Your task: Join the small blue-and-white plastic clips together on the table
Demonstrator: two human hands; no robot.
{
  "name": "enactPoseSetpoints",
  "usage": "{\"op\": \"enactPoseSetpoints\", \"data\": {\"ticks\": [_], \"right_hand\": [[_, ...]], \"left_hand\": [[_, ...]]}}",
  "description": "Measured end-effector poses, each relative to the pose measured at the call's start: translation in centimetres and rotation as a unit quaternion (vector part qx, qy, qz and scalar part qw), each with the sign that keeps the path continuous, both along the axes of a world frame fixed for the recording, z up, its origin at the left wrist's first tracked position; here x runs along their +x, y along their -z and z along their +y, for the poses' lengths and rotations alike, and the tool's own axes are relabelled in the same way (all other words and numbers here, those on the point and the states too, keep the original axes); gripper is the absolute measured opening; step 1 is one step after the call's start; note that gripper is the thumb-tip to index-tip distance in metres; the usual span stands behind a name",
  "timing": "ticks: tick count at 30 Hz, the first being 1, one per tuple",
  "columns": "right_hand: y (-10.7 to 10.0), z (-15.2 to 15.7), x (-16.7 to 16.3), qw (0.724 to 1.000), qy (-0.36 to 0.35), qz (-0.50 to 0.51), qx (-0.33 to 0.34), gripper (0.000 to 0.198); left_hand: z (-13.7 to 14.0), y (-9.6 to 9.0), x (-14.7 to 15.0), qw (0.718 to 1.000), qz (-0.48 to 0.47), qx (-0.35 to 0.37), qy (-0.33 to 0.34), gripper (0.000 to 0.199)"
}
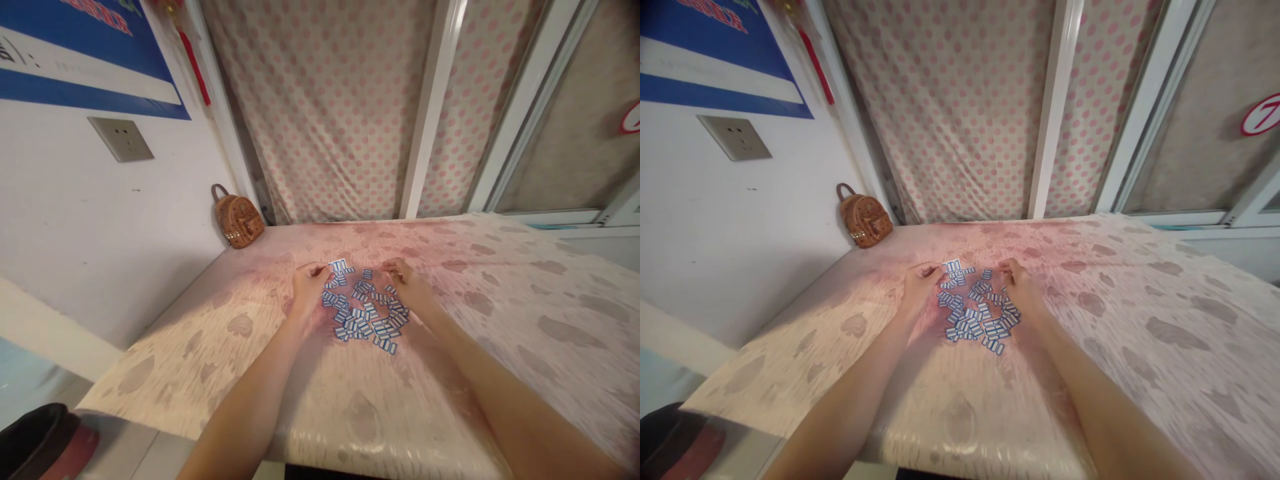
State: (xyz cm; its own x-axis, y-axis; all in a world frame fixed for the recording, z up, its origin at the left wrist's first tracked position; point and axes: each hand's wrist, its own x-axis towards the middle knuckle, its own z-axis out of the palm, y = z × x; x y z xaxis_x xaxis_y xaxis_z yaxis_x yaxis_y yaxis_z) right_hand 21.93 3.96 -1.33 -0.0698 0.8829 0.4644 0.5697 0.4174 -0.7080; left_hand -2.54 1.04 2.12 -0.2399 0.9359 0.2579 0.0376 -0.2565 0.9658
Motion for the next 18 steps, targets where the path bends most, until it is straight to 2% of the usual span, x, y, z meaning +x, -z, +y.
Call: {"op": "enactPoseSetpoints", "data": {"ticks": [4,6,8,12,14,18], "right_hand": [[1.6,1.0,-0.7,0.993,-0.100,-0.064,-0.025,0.039],[1.9,1.2,-1.1,0.988,-0.116,-0.096,-0.030,0.040],[1.9,1.3,-1.2,0.987,-0.092,-0.131,-0.016,0.038],[1.3,1.2,-0.7,0.980,0.015,-0.199,0.017,0.025],[1.1,1.4,-0.6,0.974,0.042,-0.222,0.024,0.023],[0.9,2.4,-1.2,0.967,-0.012,-0.250,0.036,0.038]], "left_hand": [[0.3,-0.1,-0.7,1.000,-0.003,0.011,-0.022,0.016],[0.4,-0.2,-0.9,0.999,0.003,0.019,-0.034,0.015],[0.5,-0.2,-1.0,0.999,0.000,0.016,-0.041,0.015],[0.6,-0.2,-0.8,0.999,-0.001,0.011,-0.036,0.016],[0.5,0.0,-0.5,1.000,0.004,0.014,-0.024,0.015],[0.3,0.2,-0.1,0.999,0.016,0.030,-0.009,0.015]]}}
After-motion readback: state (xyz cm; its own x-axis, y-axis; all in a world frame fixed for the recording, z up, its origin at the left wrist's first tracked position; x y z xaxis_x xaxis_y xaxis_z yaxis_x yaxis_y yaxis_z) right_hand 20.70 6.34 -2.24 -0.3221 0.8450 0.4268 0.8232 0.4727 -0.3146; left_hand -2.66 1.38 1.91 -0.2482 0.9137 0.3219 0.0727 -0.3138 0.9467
